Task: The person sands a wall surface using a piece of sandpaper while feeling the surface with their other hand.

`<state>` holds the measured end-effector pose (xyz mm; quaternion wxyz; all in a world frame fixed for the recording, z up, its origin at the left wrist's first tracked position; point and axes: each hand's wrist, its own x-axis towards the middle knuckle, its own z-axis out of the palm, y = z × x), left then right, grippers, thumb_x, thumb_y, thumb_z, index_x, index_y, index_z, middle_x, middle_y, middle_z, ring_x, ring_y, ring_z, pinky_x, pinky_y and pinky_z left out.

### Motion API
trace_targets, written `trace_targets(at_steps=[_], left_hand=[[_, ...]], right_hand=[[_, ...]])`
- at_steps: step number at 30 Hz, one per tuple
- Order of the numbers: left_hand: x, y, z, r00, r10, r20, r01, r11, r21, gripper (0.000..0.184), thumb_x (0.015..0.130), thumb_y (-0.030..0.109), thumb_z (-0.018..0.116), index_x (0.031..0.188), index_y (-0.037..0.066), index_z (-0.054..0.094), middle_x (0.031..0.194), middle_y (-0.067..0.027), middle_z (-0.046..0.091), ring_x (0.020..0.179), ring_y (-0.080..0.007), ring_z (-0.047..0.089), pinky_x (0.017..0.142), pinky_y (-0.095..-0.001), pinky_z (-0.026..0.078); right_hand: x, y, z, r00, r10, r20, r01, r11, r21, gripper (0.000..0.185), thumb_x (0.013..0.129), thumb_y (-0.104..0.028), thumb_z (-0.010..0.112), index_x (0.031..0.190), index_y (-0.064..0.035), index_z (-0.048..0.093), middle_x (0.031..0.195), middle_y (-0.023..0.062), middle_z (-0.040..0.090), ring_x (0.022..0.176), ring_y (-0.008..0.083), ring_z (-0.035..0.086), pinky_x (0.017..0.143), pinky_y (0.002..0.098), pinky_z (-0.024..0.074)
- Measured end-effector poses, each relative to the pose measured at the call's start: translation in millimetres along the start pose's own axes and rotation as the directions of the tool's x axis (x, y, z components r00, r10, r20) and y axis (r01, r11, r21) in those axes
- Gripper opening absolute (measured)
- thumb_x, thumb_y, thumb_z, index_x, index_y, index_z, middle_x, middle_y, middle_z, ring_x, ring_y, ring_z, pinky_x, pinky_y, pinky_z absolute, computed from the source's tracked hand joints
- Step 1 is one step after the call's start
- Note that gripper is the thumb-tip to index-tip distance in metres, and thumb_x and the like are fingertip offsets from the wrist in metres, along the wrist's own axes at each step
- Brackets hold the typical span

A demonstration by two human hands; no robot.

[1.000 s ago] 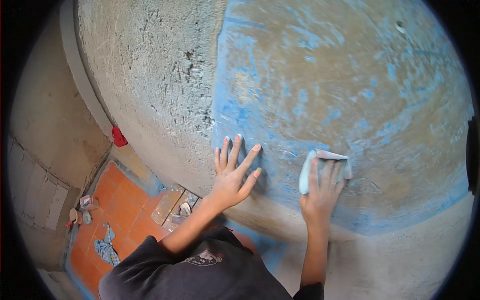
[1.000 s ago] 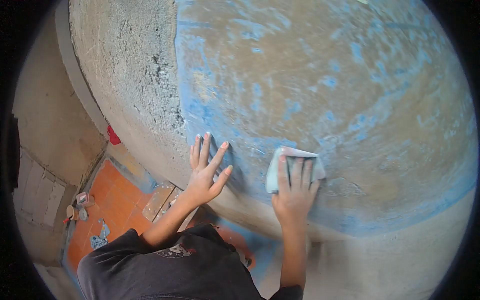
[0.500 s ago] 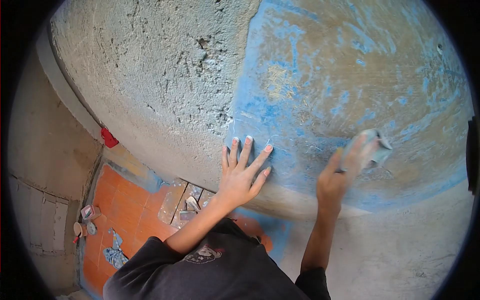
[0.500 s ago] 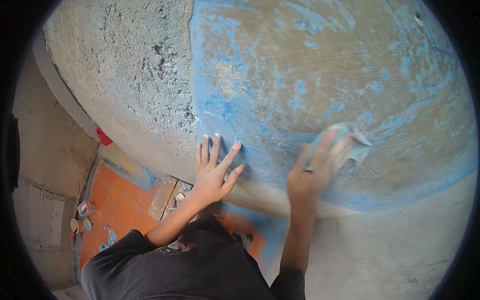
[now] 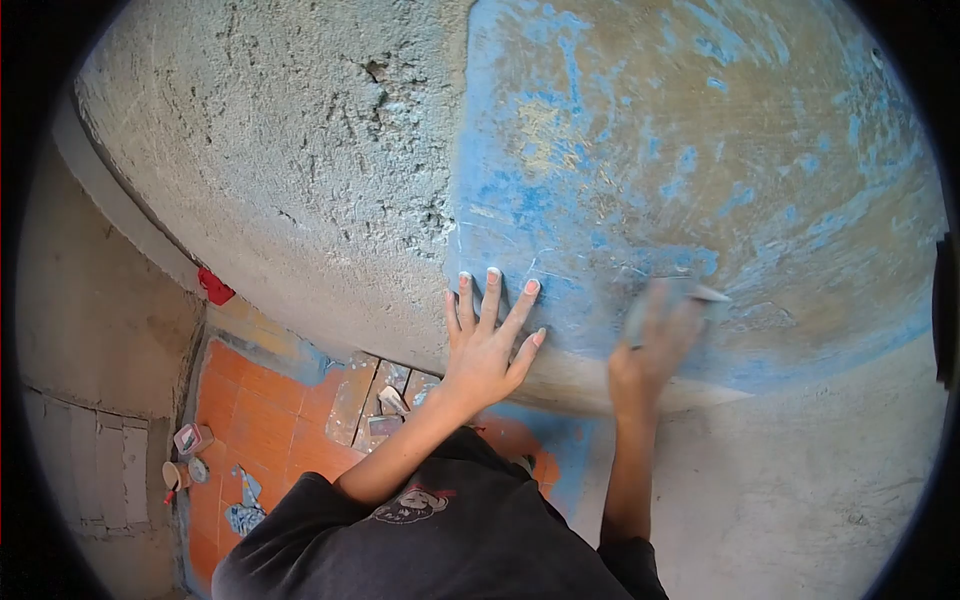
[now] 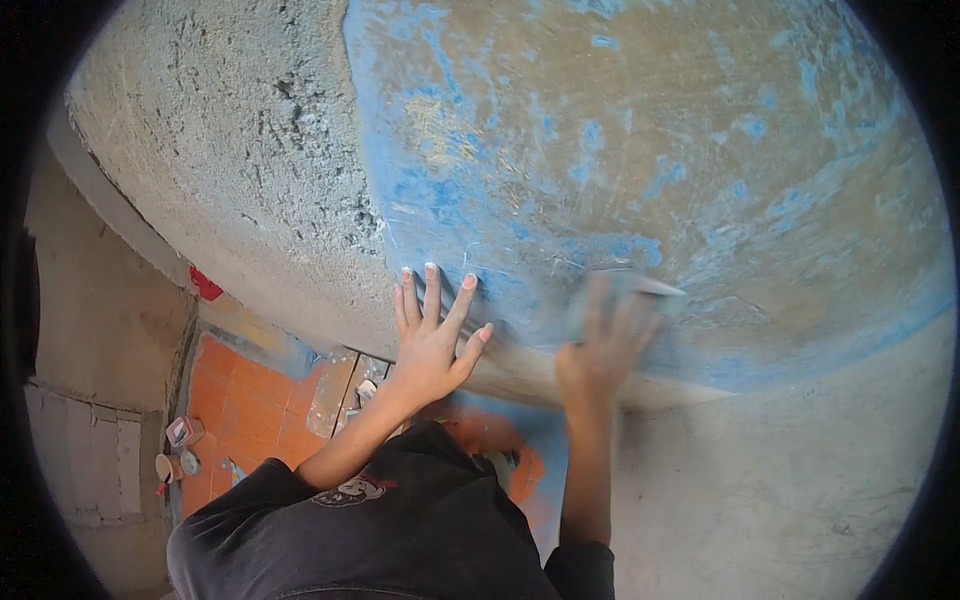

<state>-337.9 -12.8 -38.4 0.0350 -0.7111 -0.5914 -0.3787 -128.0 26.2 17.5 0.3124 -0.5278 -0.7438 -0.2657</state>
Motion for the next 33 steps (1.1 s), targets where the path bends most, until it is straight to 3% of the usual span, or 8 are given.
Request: trace_targets(at_steps=[3,6,13,18,21,27,30,33], left_hand=[[-4,3,2,0.999,-0.011,0.042,0.011,1.0,-0.006,0.07,0.095,0.041,0.058,0.154,0.012,0.033,0.16,-0.0316,0.001,0.143,-0.0596,-0.002,0.11,-0.0696,0.005],[-6,7,4,0.997,-0.026,0.069,0.027,0.999,-0.017,0.073,0.095,0.041,0.059,0.155,0.011,0.03,0.159,-0.034,0.0,0.141,-0.0618,-0.003,0.11,-0.0706,0.006],[-11,11,14,0.995,-0.009,0.096,0.011,1.0,-0.019,0.081,0.094,0.042,0.06,0.157,0.009,0.02,0.157,-0.0372,-0.005,0.139,-0.065,-0.006,0.108,-0.072,0.007],[-11,15,21,0.997,0.003,0.079,0.0,0.999,-0.042,0.085,0.094,0.042,0.061,0.156,0.005,0.017,0.155,-0.0387,-0.009,0.137,-0.0678,-0.008,0.108,-0.0721,0.007],[-12,17,21,0.996,-0.007,0.091,0.01,1.0,-0.024,0.086,0.094,0.042,0.061,0.156,0.003,0.016,0.155,-0.039,-0.01,0.136,-0.0682,-0.009,0.108,-0.0717,0.007],[-11,18,28,0.999,0.004,0.047,-0.003,1.0,-0.031,0.089,0.093,0.041,0.062,0.156,0.002,0.013,0.154,-0.0398,-0.011,0.136,-0.068,-0.011,0.109,-0.0714,0.005],[-11,18,26,0.999,0.008,0.043,-0.007,1.0,-0.023,0.089,0.093,0.041,0.063,0.156,0.002,0.013,0.154,-0.0399,-0.011,0.136,-0.0677,-0.01,0.109,-0.0711,0.006],[-10,19,24,0.999,0.0,0.051,0.001,1.0,-0.019,0.088,0.093,0.04,0.063,0.156,0.002,0.015,0.155,-0.0395,-0.011,0.137,-0.0673,-0.009,0.109,-0.0707,0.007]], right_hand=[[5,-1,5,0.95,0.268,-0.16,-0.208,0.926,0.315,0.084,0.072,-0.008,0.06,0.153,-0.0141,0.036,0.154,0.0269,0.029,0.145,0.0449,0.022,0.115,0.0625,0.019],[-25,-12,7,0.99,-0.037,0.139,0.017,0.989,0.145,0.081,0.078,-0.01,0.061,0.154,-0.015,0.033,0.156,0.0275,0.025,0.146,0.046,0.02,0.115,0.0632,0.019],[-19,15,25,0.879,0.444,-0.172,-0.341,0.839,0.423,0.079,0.081,-0.014,0.063,0.154,-0.0159,0.033,0.155,0.0312,0.022,0.144,0.0505,0.019,0.114,0.0647,0.0179],[-62,15,36,0.979,0.112,0.172,-0.125,0.99,0.063,0.077,0.083,-0.016,0.064,0.153,-0.0129,0.034,0.156,0.0319,0.019,0.145,0.0516,0.017,0.114,0.0661,0.0159],[-25,11,25,0.791,0.59,-0.161,-0.404,0.702,0.586,0.077,0.079,-0.012,0.061,0.152,-0.0124,0.036,0.155,0.0324,0.021,0.145,0.0514,0.017,0.114,0.0661,0.0153],[-43,-1,19,0.984,-0.053,0.171,0.031,0.992,0.126,0.071,0.082,-0.01,0.053,0.151,-0.0097,0.038,0.156,0.0319,0.021,0.146,0.0488,0.016,0.115,0.0658,0.0131],[-18,3,25,0.835,0.515,-0.192,-0.341,0.759,0.555,0.073,0.079,-0.008,0.052,0.15,-0.0104,0.039,0.155,0.031,0.023,0.146,0.0487,0.017,0.115,0.0666,0.013],[-45,-7,31,0.996,0.093,0.017,-0.094,0.964,0.248,0.064,0.09,-0.012,0.05,0.152,-0.0099,0.035,0.157,0.03,0.019,0.146,0.0484,0.015,0.116,0.0641,0.0144]])
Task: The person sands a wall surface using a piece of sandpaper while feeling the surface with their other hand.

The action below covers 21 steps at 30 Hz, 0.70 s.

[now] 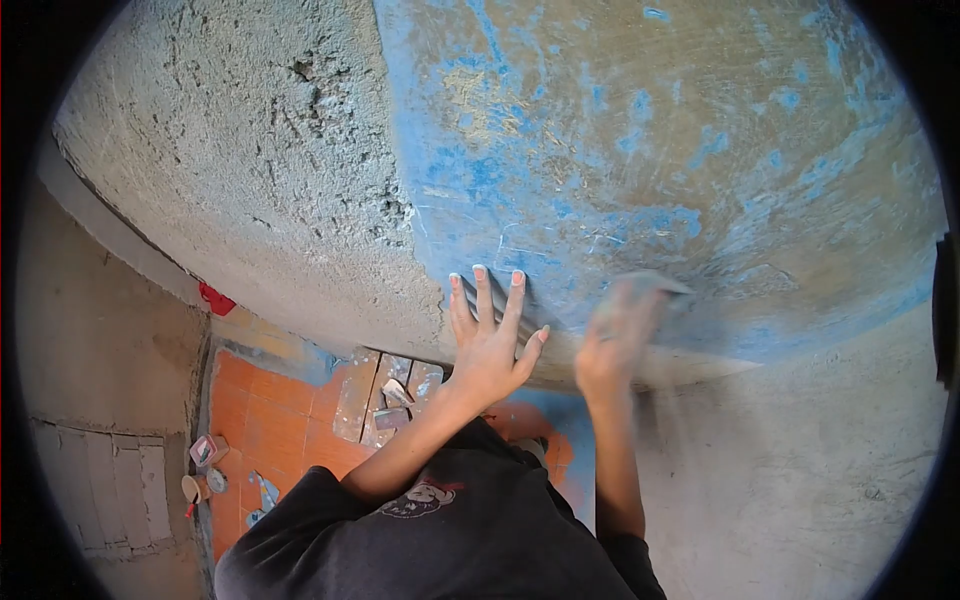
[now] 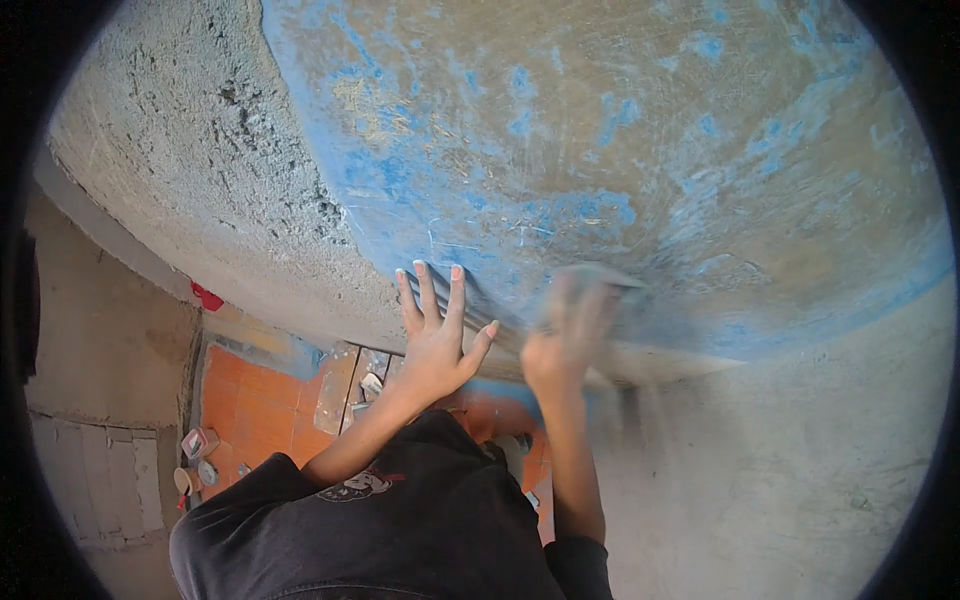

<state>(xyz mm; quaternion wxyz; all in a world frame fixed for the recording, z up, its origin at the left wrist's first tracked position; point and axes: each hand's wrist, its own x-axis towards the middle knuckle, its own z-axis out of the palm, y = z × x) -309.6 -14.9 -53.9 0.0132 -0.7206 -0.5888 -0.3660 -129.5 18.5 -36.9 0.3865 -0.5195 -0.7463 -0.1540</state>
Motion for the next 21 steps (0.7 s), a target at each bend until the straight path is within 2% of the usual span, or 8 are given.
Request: trace_targets(at_steps=[3,4,6,9,12,15,18,21], left_hand=[[-1,0,-2,1.0,0.001,0.006,-0.001,1.0,0.009,0.086,0.093,0.039,0.063,0.156,0.002,0.017,0.155,-0.0391,-0.01,0.137,-0.0667,-0.008,0.11,-0.0702,0.007],[-1,0,-3,1.0,-0.001,0.006,0.001,1.0,0.014,0.086,0.093,0.039,0.063,0.155,0.002,0.018,0.155,-0.039,-0.01,0.137,-0.0664,-0.007,0.11,-0.07,0.008],[-2,-1,-4,1.0,0.009,0.0,-0.009,0.999,0.032,0.085,0.093,0.039,0.063,0.155,0.002,0.02,0.155,-0.0391,-0.008,0.138,-0.066,-0.006,0.11,-0.0696,0.008],[-1,-1,-4,1.0,0.009,-0.014,-0.008,0.999,0.033,0.084,0.092,0.039,0.064,0.155,0.002,0.022,0.155,-0.0393,-0.006,0.138,-0.0654,-0.004,0.11,-0.0687,0.009],[-1,-1,-2,0.999,0.023,-0.034,-0.022,0.999,0.026,0.084,0.092,0.038,0.065,0.155,0.002,0.022,0.155,-0.0393,-0.004,0.138,-0.0651,-0.005,0.111,-0.0681,0.009],[-1,-2,-4,0.999,0.033,-0.035,-0.031,0.999,0.043,0.085,0.091,0.038,0.065,0.155,0.002,0.022,0.155,-0.0395,-0.004,0.138,-0.0651,-0.005,0.111,-0.0679,0.009],[-1,0,-2,0.999,0.025,-0.04,-0.023,0.998,0.05,0.085,0.091,0.038,0.065,0.154,0.001,0.022,0.155,-0.04,-0.005,0.138,-0.065,-0.006,0.111,-0.0676,0.008],[0,-1,-1,0.998,0.045,-0.05,-0.043,0.998,0.042,0.085,0.091,0.037,0.065,0.154,0.001,0.022,0.154,-0.0405,-0.006,0.138,-0.0649,-0.006,0.111,-0.0673,0.008]], right_hand=[[-10,4,0,0.967,-0.156,0.202,0.178,0.98,-0.094,0.062,0.092,-0.011,0.049,0.153,-0.0094,0.033,0.158,0.0302,0.016,0.147,0.0483,0.014,0.116,0.063,0.0142],[-4,8,0,0.999,-0.021,0.025,0.021,1.0,0.001,0.062,0.094,-0.012,0.049,0.153,-0.0095,0.032,0.158,0.0297,0.016,0.147,0.0483,0.014,0.116,0.0625,0.0145],[11,13,2,0.914,0.304,-0.268,-0.234,0.936,0.263,0.06,0.096,-0.014,0.048,0.154,-0.0098,0.031,0.159,0.0287,0.014,0.147,0.0482,0.014,0.117,0.0616,0.015],[6,6,12,0.944,0.211,-0.251,-0.174,0.971,0.162,0.059,0.098,-0.014,0.047,0.154,-0.0105,0.03,0.16,0.0278,0.011,0.147,0.0478,0.013,0.117,0.0612,0.0155],[-22,12,6,0.985,-0.082,0.153,0.109,0.979,-0.174,0.054,0.106,-0.025,0.039,0.156,-0.0106,0.024,0.161,0.0262,0.006,0.147,0.0476,0.011,0.117,0.0587,0.016],[-2,26,4,0.886,0.393,-0.247,-0.342,0.912,0.225,0.054,0.105,-0.025,0.039,0.155,-0.0108,0.027,0.161,0.0262,0.008,0.147,0.0476,0.013,0.118,0.0588,0.0157],[-8,21,18,0.915,0.312,-0.255,-0.28,0.947,0.157,0.055,0.105,-0.027,0.04,0.155,-0.0092,0.027,0.161,0.0258,0.008,0.147,0.0466,0.012,0.118,0.0579,0.0158],[-36,22,14,0.973,-0.109,0.203,0.146,0.974,-0.173,0.056,0.105,-0.028,0.04,0.155,-0.0063,0.025,0.161,0.0269,0.004,0.148,0.0455,0.006,0.118,0.0576,0.0146]])
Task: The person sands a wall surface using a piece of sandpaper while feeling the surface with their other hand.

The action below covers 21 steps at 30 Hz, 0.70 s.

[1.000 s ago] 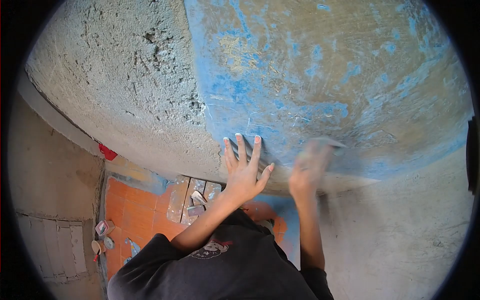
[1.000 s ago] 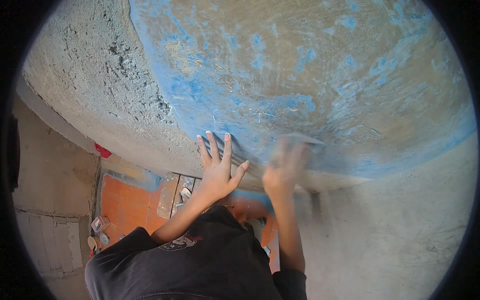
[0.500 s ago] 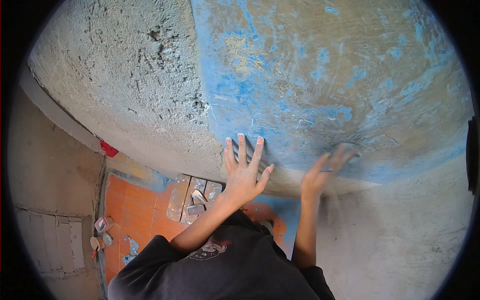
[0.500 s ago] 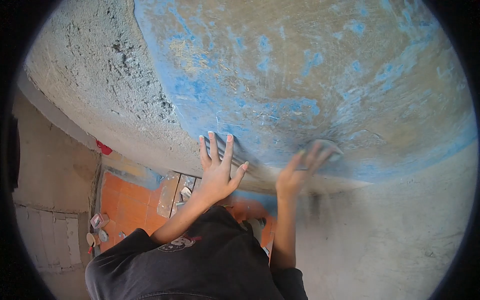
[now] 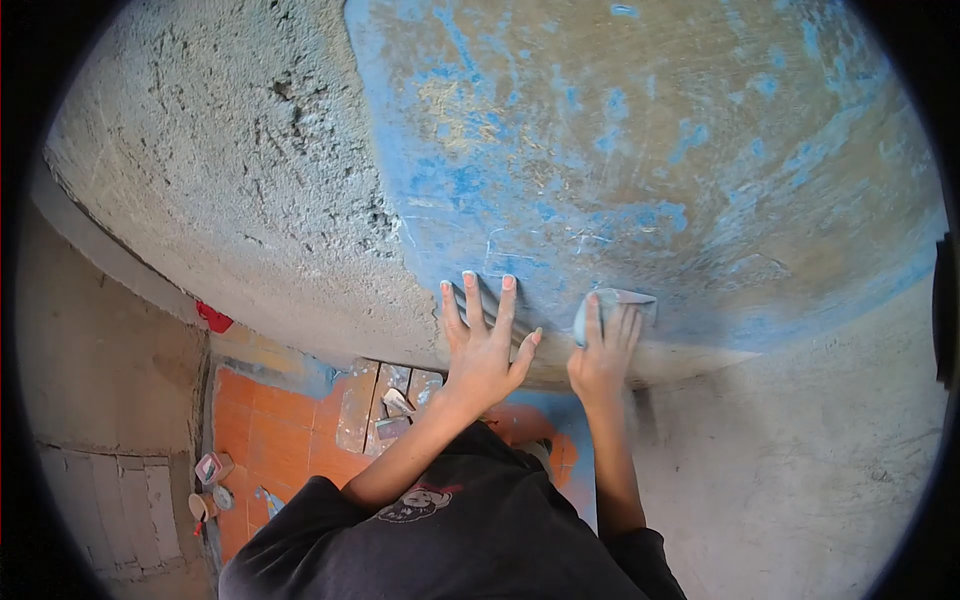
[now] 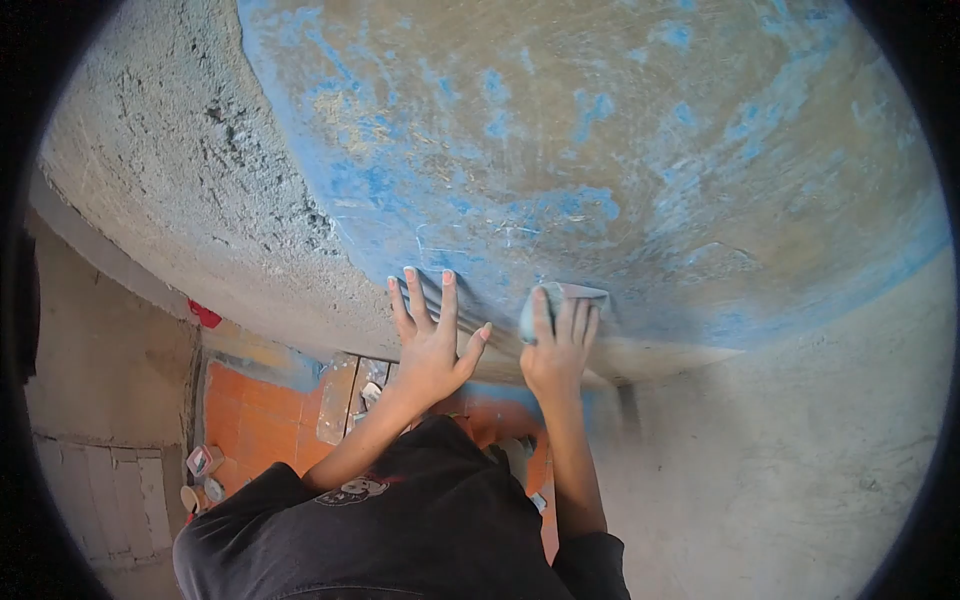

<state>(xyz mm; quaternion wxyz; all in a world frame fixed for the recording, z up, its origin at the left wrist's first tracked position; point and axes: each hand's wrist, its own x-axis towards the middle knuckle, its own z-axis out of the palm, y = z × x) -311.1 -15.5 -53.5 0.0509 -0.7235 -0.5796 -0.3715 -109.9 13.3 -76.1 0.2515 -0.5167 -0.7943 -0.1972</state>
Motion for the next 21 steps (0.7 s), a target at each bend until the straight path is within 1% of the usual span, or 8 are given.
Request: trace_targets(at_steps=[3,6,8,9,12,15,18,21], left_hand=[[0,-1,-4,1.0,0.003,0.017,-0.003,1.0,0.014,0.085,0.091,0.037,0.065,0.154,0.0,0.022,0.154,-0.0406,-0.006,0.138,-0.065,-0.006,0.111,-0.0672,0.008],[0,-2,-5,1.0,0.013,0.02,-0.013,1.0,0.007,0.086,0.091,0.037,0.065,0.154,-0.001,0.022,0.153,-0.0424,-0.006,0.137,-0.0654,-0.007,0.111,-0.0678,0.006],[1,-1,-2,1.0,0.015,0.022,-0.015,1.0,-0.004,0.087,0.09,0.037,0.066,0.153,-0.003,0.021,0.151,-0.0445,-0.007,0.137,-0.066,-0.007,0.111,-0.0681,0.005],[1,0,-1,1.0,0.009,0.029,-0.009,1.0,-0.004,0.087,0.09,0.037,0.066,0.153,-0.004,0.021,0.151,-0.0457,-0.007,0.137,-0.0662,-0.007,0.111,-0.0683,0.005],[2,-2,-2,0.999,0.017,0.047,-0.018,1.0,0.011,0.089,0.09,0.038,0.066,0.152,-0.006,0.02,0.148,-0.0486,-0.008,0.136,-0.0673,-0.009,0.11,-0.069,0.004],[1,2,1,0.997,-0.016,0.076,0.015,1.0,0.003,0.093,0.091,0.04,0.065,0.152,-0.009,0.014,0.147,-0.05,-0.011,0.135,-0.0682,-0.014,0.108,-0.0711,0.002],[2,8,12,0.994,-0.055,0.093,0.058,0.998,-0.034,0.099,0.092,0.044,0.063,0.152,-0.009,0.005,0.145,-0.0509,-0.017,0.133,-0.0687,-0.019,0.105,-0.0744,-0.001],[5,11,19,0.994,-0.064,0.092,0.07,0.996,-0.063,0.105,0.092,0.046,0.063,0.151,-0.009,-0.004,0.142,-0.0516,-0.022,0.131,-0.0688,-0.024,0.101,-0.0769,-0.004]], right_hand=[[24,22,-2,0.836,0.429,-0.342,-0.292,0.876,0.385,0.056,0.103,-0.024,0.043,0.155,-0.0077,0.028,0.161,0.027,0.004,0.149,0.0447,0.003,0.118,0.0574,0.0135],[51,6,-21,0.685,0.623,-0.378,-0.322,0.724,0.61,0.055,0.103,-0.022,0.044,0.154,-0.0084,0.03,0.161,0.0264,0.005,0.149,0.0442,0.005,0.119,0.0566,0.0117],[24,10,-17,0.96,0.158,-0.229,-0.119,0.977,0.174,0.055,0.102,-0.021,0.044,0.154,-0.0095,0.03,0.162,0.0257,0.005,0.149,0.0438,0.005,0.119,0.0556,0.011],[16,13,-19,0.997,-0.062,-0.054,0.061,0.998,-0.029,0.055,0.102,-0.02,0.044,0.155,-0.0101,0.029,0.162,0.0253,0.005,0.149,0.0436,0.006,0.119,0.0551,0.0107],[35,44,-26,0.845,0.375,-0.382,-0.236,0.901,0.364,0.062,0.096,-0.02,0.052,0.154,-0.01,0.031,0.16,0.0277,0.011,0.149,0.0451,0.01,0.118,0.0586,0.0109],[55,49,-47,0.568,0.78,-0.261,-0.38,0.531,0.757,0.059,0.102,-0.025,0.048,0.154,-0.0053,0.029,0.158,0.0266,0.021,0.147,0.0441,0.015,0.118,0.057,0.0134],[27,40,-35,0.968,0.16,-0.192,-0.134,0.981,0.141,0.065,0.092,-0.019,0.055,0.153,-0.0107,0.034,0.159,0.0294,0.015,0.147,0.0468,0.013,0.117,0.0614,0.0117],[24,73,-37,0.959,0.152,-0.238,-0.142,0.988,0.061,0.067,0.091,-0.019,0.055,0.154,-0.0102,0.032,0.159,0.0296,0.014,0.148,0.0469,0.013,0.116,0.0626,0.0117]])
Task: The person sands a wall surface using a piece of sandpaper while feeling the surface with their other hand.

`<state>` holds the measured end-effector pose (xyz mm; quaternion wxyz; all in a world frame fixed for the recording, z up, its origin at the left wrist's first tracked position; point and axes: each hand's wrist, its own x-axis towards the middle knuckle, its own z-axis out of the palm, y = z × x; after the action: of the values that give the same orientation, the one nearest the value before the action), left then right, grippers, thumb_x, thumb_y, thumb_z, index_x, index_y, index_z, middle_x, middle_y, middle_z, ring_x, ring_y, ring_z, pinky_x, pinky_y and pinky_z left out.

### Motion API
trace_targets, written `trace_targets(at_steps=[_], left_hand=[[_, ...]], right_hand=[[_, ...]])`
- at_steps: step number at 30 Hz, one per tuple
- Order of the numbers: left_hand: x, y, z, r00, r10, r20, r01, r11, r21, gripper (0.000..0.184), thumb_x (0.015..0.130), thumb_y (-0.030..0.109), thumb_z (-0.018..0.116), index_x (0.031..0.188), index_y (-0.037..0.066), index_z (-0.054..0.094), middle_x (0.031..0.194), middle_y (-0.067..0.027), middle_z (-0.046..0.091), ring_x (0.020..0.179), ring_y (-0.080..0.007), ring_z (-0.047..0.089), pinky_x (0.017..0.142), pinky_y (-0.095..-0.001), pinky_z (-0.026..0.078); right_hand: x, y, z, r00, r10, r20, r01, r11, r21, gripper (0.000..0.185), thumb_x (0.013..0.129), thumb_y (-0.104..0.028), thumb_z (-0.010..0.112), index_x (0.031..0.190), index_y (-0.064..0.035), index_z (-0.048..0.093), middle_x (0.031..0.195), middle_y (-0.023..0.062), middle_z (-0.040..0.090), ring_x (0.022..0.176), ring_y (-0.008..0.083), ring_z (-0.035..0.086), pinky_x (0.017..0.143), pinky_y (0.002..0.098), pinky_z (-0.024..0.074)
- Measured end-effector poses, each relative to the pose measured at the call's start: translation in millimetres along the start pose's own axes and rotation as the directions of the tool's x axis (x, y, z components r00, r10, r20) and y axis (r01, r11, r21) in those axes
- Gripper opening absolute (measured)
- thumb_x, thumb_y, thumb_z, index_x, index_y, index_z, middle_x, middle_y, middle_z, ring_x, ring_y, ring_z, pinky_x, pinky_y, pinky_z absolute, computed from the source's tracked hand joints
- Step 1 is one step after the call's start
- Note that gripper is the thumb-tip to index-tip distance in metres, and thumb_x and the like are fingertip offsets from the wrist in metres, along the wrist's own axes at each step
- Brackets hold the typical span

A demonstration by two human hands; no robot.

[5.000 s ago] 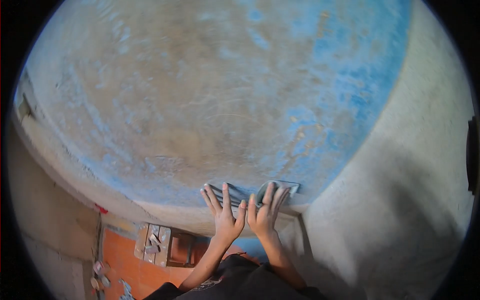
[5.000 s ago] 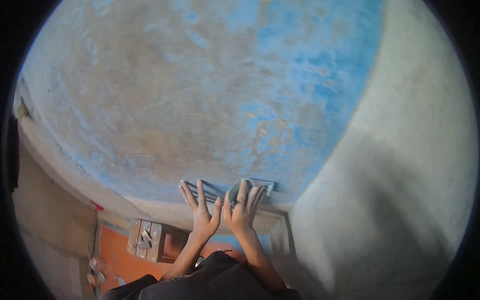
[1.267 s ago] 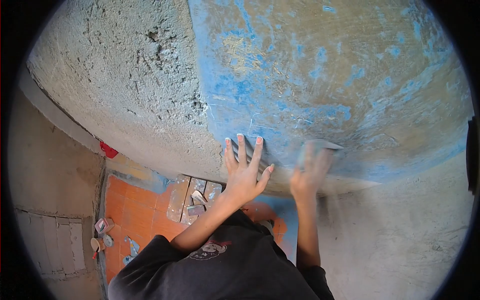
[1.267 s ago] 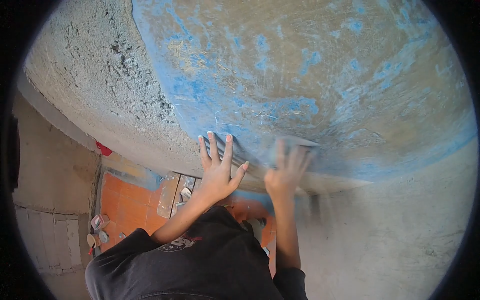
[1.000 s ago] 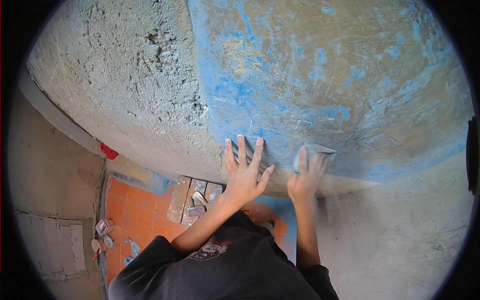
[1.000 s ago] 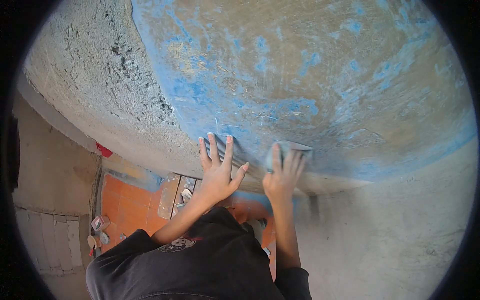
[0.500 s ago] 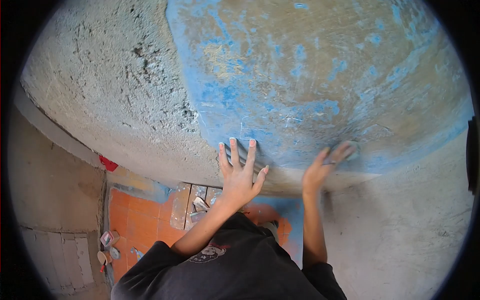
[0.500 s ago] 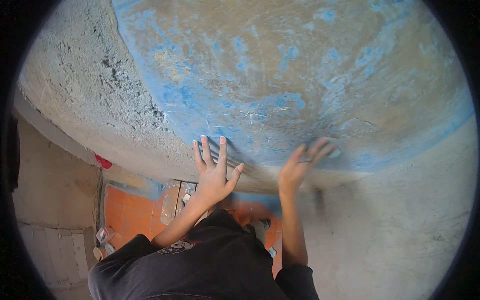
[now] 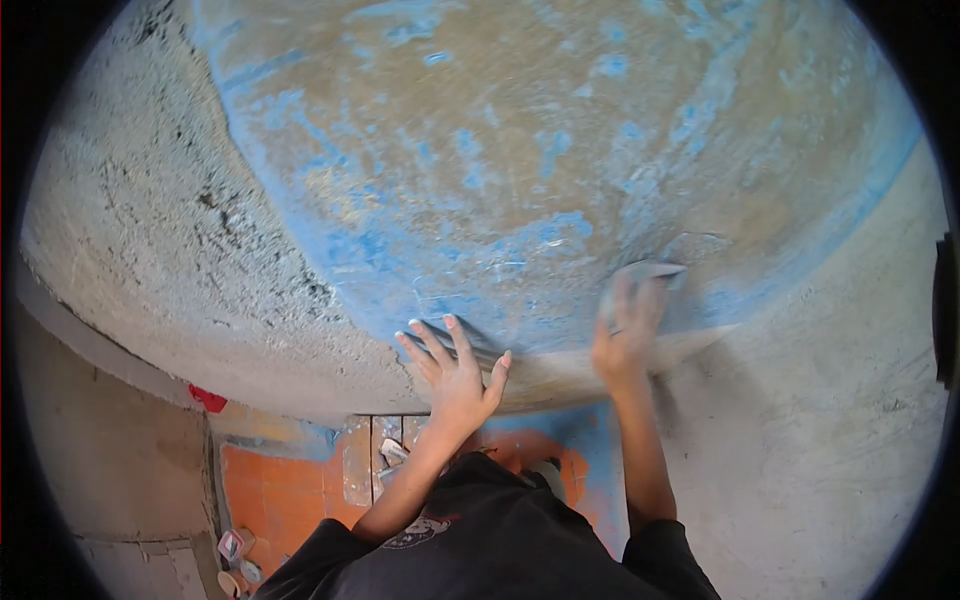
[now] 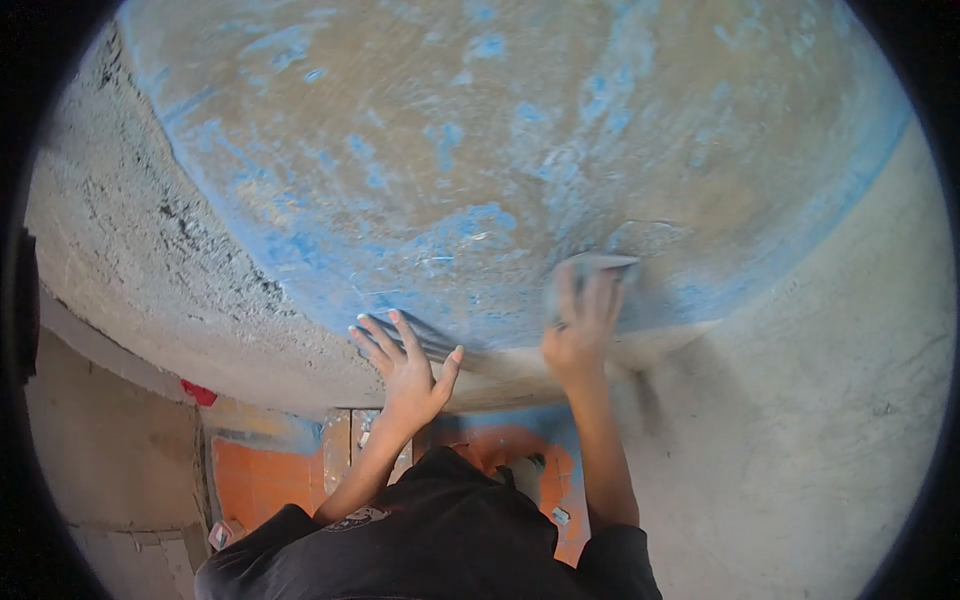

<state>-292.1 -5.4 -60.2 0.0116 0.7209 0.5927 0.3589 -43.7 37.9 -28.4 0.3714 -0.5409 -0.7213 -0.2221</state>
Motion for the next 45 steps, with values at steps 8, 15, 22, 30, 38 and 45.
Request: trace_targets(at_steps=[8,15,22,30,38,45], left_hand=[[14,28,17,0.994,-0.106,-0.041,0.1,0.987,-0.123,0.114,0.092,0.048,0.062,0.143,-0.018,-0.015,0.135,-0.0551,-0.028,0.127,-0.0707,-0.028,0.099,-0.0782,-0.009],[29,82,51,0.97,-0.228,-0.085,0.196,0.939,-0.282,0.108,0.098,0.045,0.054,0.143,-0.013,-0.026,0.138,-0.0466,-0.037,0.133,-0.0593,-0.034,0.102,-0.0705,-0.018],[40,159,90,0.991,-0.134,-0.033,0.121,0.959,-0.256,0.106,0.098,0.044,0.051,0.142,-0.013,-0.026,0.135,-0.0494,-0.037,0.13,-0.0625,-0.034,0.1,-0.0726,-0.018],[47,236,128,0.994,-0.111,0.001,0.108,0.964,-0.242,0.105,0.096,0.041,0.055,0.145,-0.011,-0.023,0.136,-0.0496,-0.036,0.13,-0.0637,-0.033,0.101,-0.074,-0.014],[44,290,150,0.996,-0.073,0.041,0.081,0.967,-0.243,0.101,0.097,0.039,0.056,0.149,-0.01,-0.016,0.14,-0.0503,-0.029,0.134,-0.0635,-0.026,0.106,-0.0699,-0.012],[39,308,151,0.997,-0.08,-0.005,0.075,0.95,-0.303,0.092,0.098,0.035,0.054,0.152,-0.007,-0.007,0.146,-0.0457,-0.026,0.139,-0.0594,-0.023,0.111,-0.0639,-0.008]], right_hand=[[4,32,-12,0.996,-0.054,-0.07,0.05,0.998,-0.047,0.066,0.089,-0.018,0.056,0.151,-0.0082,0.037,0.156,0.0314,0.021,0.145,0.0482,0.021,0.114,0.0664,0.0137],[7,90,-30,0.974,0.068,-0.218,-0.065,0.998,0.022,0.067,0.082,-0.014,0.056,0.147,-0.0084,0.043,0.155,0.0291,0.027,0.143,0.0471,0.025,0.113,0.065,0.0193],[28,191,-69,0.883,0.256,-0.393,-0.225,0.967,0.123,0.07,0.078,-0.014,0.06,0.147,-0.017,0.046,0.149,0.0277,0.037,0.141,0.046,0.032,0.114,0.063,0.0216],[47,250,-118,0.874,0.329,-0.358,-0.242,0.933,0.267,0.067,0.087,-0.018,0.06,0.149,-0.0068,0.039,0.152,0.0305,0.031,0.141,0.0506,0.027,0.116,0.0586,0.0189],[40,229,-130,0.989,0.124,-0.077,-0.11,0.98,0.166,0.074,0.083,-0.026,0.061,0.151,-0.0107,0.039,0.152,0.0295,0.033,0.141,0.0492,0.029,0.115,0.0654,0.0106],[71,225,-141,0.975,0.12,-0.185,-0.092,0.984,0.154,0.065,0.097,-0.034,0.052,0.151,-0.002,0.034,0.154,0.0336,0.024,0.143,0.0521,0.02,0.113,0.0656,0.0118]])
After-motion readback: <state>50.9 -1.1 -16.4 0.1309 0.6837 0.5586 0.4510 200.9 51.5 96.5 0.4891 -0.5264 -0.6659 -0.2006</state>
